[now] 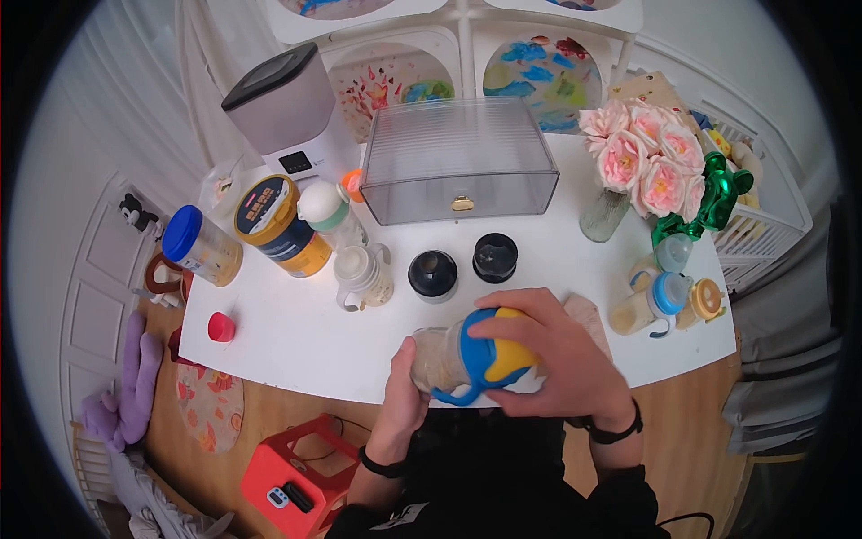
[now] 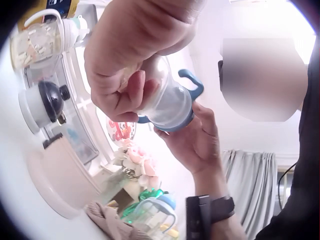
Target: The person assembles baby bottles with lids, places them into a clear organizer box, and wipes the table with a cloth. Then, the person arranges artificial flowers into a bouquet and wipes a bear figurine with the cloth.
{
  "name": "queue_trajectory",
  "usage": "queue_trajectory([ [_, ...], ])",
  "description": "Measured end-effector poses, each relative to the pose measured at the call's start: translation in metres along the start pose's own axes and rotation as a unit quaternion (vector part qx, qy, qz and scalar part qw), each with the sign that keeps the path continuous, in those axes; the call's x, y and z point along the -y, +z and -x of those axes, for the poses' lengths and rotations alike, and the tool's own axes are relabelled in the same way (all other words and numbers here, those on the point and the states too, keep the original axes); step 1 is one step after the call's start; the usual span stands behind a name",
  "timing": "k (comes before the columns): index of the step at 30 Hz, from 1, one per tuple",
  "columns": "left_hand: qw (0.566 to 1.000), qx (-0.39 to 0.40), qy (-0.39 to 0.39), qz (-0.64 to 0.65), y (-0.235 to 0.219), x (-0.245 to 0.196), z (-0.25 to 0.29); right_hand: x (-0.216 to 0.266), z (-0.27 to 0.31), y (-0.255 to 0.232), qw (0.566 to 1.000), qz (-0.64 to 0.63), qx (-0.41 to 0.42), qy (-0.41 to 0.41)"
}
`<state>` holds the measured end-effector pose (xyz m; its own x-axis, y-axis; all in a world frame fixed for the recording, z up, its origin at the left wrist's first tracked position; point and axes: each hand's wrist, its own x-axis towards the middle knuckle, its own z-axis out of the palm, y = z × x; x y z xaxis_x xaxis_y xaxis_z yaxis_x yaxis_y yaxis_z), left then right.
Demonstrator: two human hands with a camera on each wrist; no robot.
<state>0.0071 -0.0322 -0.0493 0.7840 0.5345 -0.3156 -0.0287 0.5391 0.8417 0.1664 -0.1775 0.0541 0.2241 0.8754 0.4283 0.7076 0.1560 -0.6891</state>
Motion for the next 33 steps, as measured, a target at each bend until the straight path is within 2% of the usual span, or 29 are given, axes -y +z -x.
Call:
queue_trajectory([
  [1, 1.000, 0.002, 0.027, -0.014, 0.003, -0.005, -0.001, -0.004, -0.001, -0.008, 0.998, -0.007, 0.040, -0.040],
  [2, 0.998, 0.003, 0.055, -0.027, 0.004, -0.008, -0.002, -0.007, 0.000, -0.010, 0.998, -0.007, 0.042, -0.043],
  [3, 0.992, 0.023, 0.091, -0.083, 0.000, -0.010, -0.001, -0.010, 0.001, -0.008, 0.999, -0.050, -0.015, -0.005],
  [4, 0.992, 0.020, 0.092, -0.082, -0.001, -0.008, -0.002, -0.014, 0.003, -0.005, 0.993, -0.092, -0.071, 0.034],
  [5, 0.969, -0.008, 0.193, -0.155, -0.002, -0.004, -0.004, -0.018, 0.004, 0.001, 0.980, -0.076, -0.146, 0.117],
  [6, 0.929, -0.036, 0.291, -0.227, -0.001, -0.001, -0.005, -0.016, 0.002, 0.002, 0.980, -0.076, -0.144, 0.116],
  [7, 0.929, -0.037, 0.291, -0.227, 0.001, 0.001, -0.004, -0.009, -0.001, 0.003, 0.961, -0.094, -0.089, 0.245],
  [8, 0.926, -0.039, 0.310, -0.211, 0.004, 0.004, -0.003, -0.006, -0.004, 0.003, 0.923, -0.110, -0.032, 0.368],
  [9, 0.924, -0.041, 0.328, -0.195, 0.005, 0.005, -0.002, -0.017, 0.003, 0.013, 0.955, -0.086, 0.010, 0.285],
  [10, 0.924, -0.041, 0.328, -0.194, 0.003, 0.005, -0.003, -0.016, 0.003, 0.012, 0.954, -0.086, 0.011, 0.286],
  [12, 0.921, -0.030, 0.326, -0.210, -0.002, 0.004, -0.005, -0.014, 0.003, 0.009, 0.965, -0.117, 0.028, 0.233],
  [13, 0.922, -0.032, 0.325, -0.210, -0.006, 0.003, -0.007, -0.013, 0.003, 0.008, 0.965, -0.117, 0.030, 0.235],
  [15, 0.975, 0.004, 0.152, -0.160, -0.016, 0.001, -0.010, -0.014, 0.002, 0.002, 0.991, -0.009, 0.009, 0.135],
  [16, 0.975, 0.002, 0.153, -0.160, -0.022, -0.003, -0.009, -0.013, 0.001, -0.002, 0.991, -0.009, 0.011, 0.134],
  [18, 0.997, 0.040, -0.016, -0.066, -0.030, -0.008, -0.007, -0.010, -0.001, -0.009, 0.990, -0.043, 0.016, 0.130],
  [21, 1.000, 0.015, -0.006, -0.010, -0.023, -0.009, -0.007, -0.011, -0.004, -0.011, 0.989, -0.068, 0.017, 0.129],
  [25, 1.000, 0.013, -0.003, -0.011, -0.030, -0.002, -0.012, -0.008, -0.009, -0.012, 0.990, -0.050, -0.014, 0.129],
  [30, 0.998, -0.016, -0.050, -0.027, -0.027, -0.005, -0.009, -0.006, -0.017, -0.013, 0.994, -0.028, -0.014, 0.102],
  [33, 0.999, 0.002, -0.032, -0.035, -0.037, 0.001, -0.012, -0.002, -0.017, -0.017, 0.991, -0.061, -0.008, 0.116],
])
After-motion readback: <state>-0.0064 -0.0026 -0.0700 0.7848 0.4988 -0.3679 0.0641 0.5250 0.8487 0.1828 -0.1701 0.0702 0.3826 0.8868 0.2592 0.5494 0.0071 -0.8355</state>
